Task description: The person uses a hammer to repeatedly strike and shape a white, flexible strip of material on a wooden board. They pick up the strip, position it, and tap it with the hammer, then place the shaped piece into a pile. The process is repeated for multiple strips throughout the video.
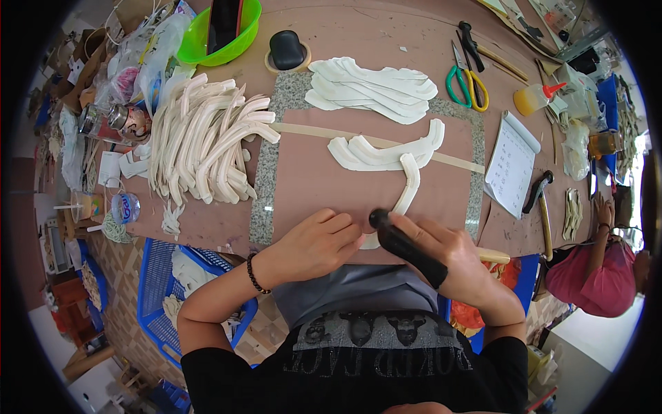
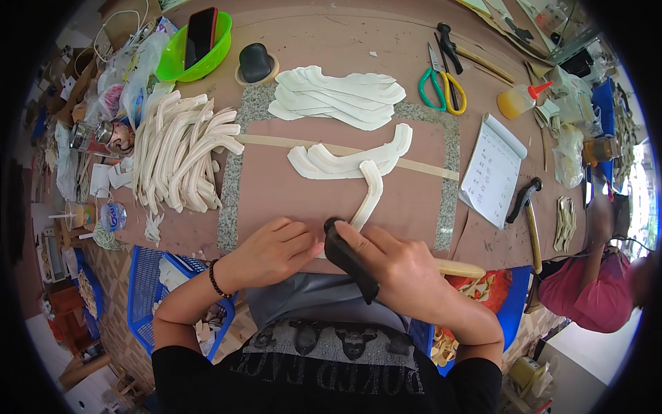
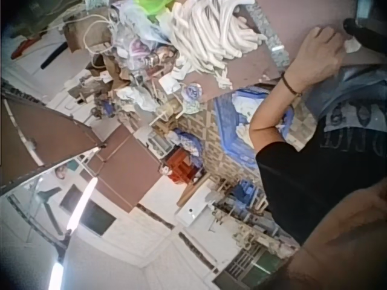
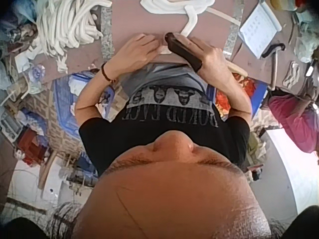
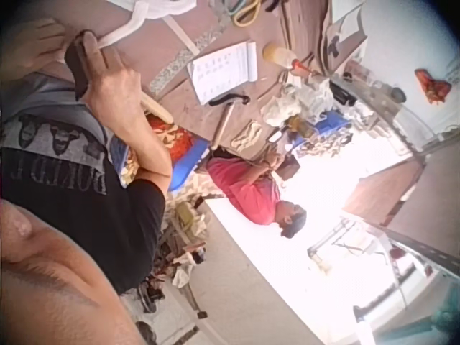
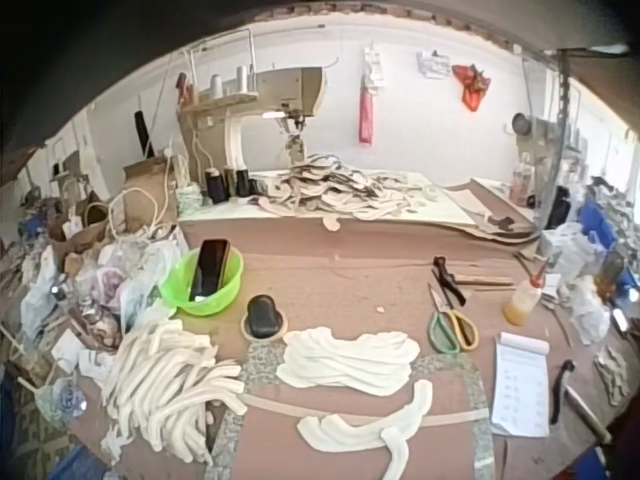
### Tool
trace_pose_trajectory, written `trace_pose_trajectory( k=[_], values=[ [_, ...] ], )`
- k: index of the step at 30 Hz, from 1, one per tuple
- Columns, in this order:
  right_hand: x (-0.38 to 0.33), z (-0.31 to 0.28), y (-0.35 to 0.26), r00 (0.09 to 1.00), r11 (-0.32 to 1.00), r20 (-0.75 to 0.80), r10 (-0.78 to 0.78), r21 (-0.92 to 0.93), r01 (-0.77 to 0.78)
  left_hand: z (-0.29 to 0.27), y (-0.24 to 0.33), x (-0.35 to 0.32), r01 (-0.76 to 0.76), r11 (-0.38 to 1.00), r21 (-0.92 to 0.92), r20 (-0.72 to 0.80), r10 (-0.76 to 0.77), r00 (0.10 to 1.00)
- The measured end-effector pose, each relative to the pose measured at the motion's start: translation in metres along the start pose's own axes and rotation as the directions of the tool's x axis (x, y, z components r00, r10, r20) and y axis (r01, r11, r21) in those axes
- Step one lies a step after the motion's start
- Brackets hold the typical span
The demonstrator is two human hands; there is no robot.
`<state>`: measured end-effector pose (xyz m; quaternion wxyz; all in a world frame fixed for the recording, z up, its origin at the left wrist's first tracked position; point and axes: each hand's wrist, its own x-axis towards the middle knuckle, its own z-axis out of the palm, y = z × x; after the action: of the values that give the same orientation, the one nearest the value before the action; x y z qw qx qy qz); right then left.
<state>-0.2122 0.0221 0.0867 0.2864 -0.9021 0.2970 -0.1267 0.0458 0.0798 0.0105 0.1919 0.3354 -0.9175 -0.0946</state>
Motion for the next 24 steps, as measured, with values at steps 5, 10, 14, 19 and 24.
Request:
trace_pose_trajectory(
  k=[5,10,14,19,24],
  values=[
    [0.002,-0.001,0.008,0.998,1.000,0.057,0.010,-0.017,-0.009,0.002,-0.002,-0.007,0.024,1.000,-0.010,-0.014,-0.024,1.000],
    [0.003,0.006,0.003,0.997,1.000,0.067,-0.023,-0.013,0.024,0.005,-0.002,-0.009,0.047,0.998,-0.036,-0.098,-0.050,0.994],
    [0.005,0.007,0.008,0.996,0.999,0.089,0.015,-0.030,-0.012,0.009,0.000,-0.014,0.064,0.998,-0.024,-0.154,-0.067,0.986],
    [0.007,0.015,0.001,0.984,0.999,0.173,0.032,0.016,-0.035,0.015,0.004,-0.015,0.108,0.994,-0.027,-0.236,-0.111,0.965],
    [0.011,0.015,0.002,0.982,1.000,0.191,0.008,-0.024,-0.004,0.020,0.038,-0.017,0.220,0.975,0.008,-0.287,-0.209,0.935]
  ],
)
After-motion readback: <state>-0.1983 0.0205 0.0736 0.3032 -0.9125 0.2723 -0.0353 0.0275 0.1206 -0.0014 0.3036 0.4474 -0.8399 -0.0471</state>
